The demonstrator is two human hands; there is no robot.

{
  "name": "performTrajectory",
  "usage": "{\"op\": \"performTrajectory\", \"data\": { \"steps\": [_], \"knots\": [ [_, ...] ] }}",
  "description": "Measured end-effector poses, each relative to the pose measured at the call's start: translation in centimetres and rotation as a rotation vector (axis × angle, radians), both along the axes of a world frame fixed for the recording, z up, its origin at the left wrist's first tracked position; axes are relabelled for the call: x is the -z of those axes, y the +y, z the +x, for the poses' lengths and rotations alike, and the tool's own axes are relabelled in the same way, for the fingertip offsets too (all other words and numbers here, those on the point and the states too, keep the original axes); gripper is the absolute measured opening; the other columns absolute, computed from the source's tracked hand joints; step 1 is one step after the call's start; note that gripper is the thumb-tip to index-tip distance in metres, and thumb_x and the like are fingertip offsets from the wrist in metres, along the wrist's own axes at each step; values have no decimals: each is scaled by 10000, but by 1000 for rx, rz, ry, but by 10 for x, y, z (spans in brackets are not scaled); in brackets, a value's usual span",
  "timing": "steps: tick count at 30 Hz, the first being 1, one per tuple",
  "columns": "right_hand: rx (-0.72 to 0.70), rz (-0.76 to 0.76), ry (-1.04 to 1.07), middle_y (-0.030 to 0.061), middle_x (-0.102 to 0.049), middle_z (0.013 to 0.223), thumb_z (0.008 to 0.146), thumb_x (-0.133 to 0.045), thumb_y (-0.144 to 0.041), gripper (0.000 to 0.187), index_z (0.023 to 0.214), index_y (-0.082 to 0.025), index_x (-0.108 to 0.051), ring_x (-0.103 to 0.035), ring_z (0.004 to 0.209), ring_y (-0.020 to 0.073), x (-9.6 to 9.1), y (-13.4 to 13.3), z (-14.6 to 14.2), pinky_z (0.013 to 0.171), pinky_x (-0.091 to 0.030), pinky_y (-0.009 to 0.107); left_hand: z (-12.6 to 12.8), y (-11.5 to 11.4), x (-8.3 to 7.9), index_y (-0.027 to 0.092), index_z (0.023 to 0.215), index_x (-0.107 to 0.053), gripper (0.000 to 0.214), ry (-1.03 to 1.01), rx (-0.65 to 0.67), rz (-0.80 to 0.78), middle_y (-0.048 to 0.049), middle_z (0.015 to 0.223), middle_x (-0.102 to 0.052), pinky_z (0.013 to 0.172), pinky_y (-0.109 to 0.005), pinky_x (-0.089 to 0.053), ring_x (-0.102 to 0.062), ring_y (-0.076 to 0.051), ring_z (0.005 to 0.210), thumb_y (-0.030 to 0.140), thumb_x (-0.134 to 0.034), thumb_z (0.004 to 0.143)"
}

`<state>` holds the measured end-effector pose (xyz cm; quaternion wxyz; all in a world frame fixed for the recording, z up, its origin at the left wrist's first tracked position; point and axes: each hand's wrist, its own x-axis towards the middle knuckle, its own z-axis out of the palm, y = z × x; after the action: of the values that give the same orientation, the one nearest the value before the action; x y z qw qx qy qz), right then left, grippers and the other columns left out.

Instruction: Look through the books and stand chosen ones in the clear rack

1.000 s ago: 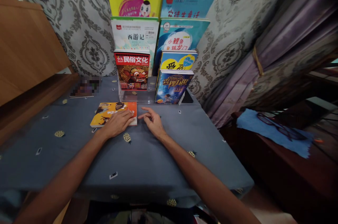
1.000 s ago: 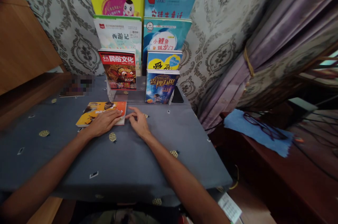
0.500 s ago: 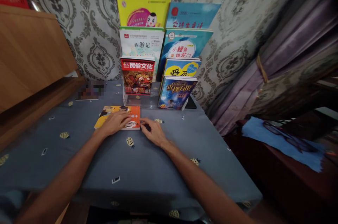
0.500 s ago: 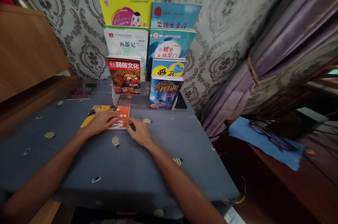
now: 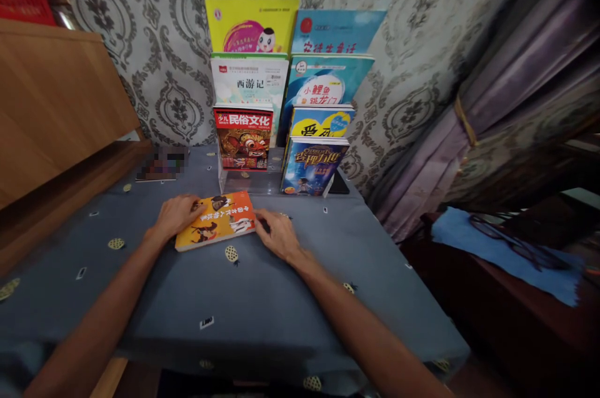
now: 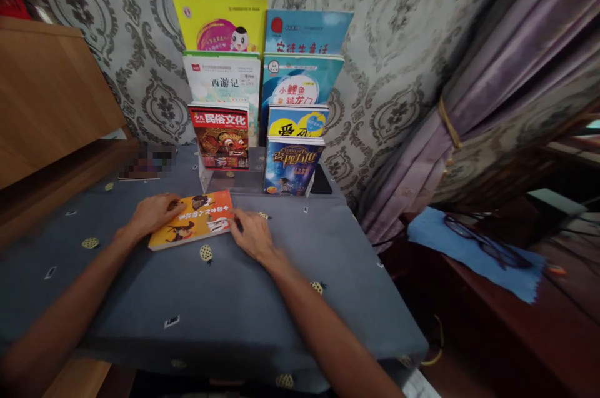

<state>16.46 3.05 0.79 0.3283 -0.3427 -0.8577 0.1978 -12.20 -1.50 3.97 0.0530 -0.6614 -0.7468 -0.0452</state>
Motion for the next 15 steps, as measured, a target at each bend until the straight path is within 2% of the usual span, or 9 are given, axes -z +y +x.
{"op": "performTrajectory", "data": {
  "steps": [3, 8, 12, 15],
  "knots": [
    [71, 12, -52, 93, -748, 945, 911, -535, -220, 251, 1113, -211, -684, -675, 864, 240, -3, 5, 5, 800, -470, 321, 19, -18, -10, 194, 1010, -710, 481, 62, -20, -65, -125, 987, -743, 728, -348, -494, -693, -297, 908, 516, -357, 958],
    [143, 31, -153, 77, -740, 999, 931, -511, -212, 278, 1164, -194, -661, -660, 908, 214, -5, 10, 9, 804, -450, 289, 41, -40, -15, 166, 1028, -697, 468, 99, -24, -103, -130, 1048, -717, 761, -347, -508, -681, -293, 967, 478, -352, 977],
    [143, 79, -195, 74, -738, 1009, 925, -519, -204, 284, 1178, -192, -649, -636, 927, 217, -3, 10, 7, 833, -433, 310, 44, -58, -3, 157, 1234, -617, 483, 55, 14, -23, -142, 1241, -651, 905, -405, -508, -592, -305, 1173, 470, -342, 990],
    [124, 131, -205, 95, -728, 1038, 923, -519, -199, 251, 1127, -179, -665, -613, 976, 240, -3, 7, 4, 858, -418, 347, 44, -79, 11, 159, 1328, -553, 545, 12, 165, 85, -141, 1386, -568, 1070, -458, -421, -514, -291, 1288, 521, -315, 998]
  ]
}}
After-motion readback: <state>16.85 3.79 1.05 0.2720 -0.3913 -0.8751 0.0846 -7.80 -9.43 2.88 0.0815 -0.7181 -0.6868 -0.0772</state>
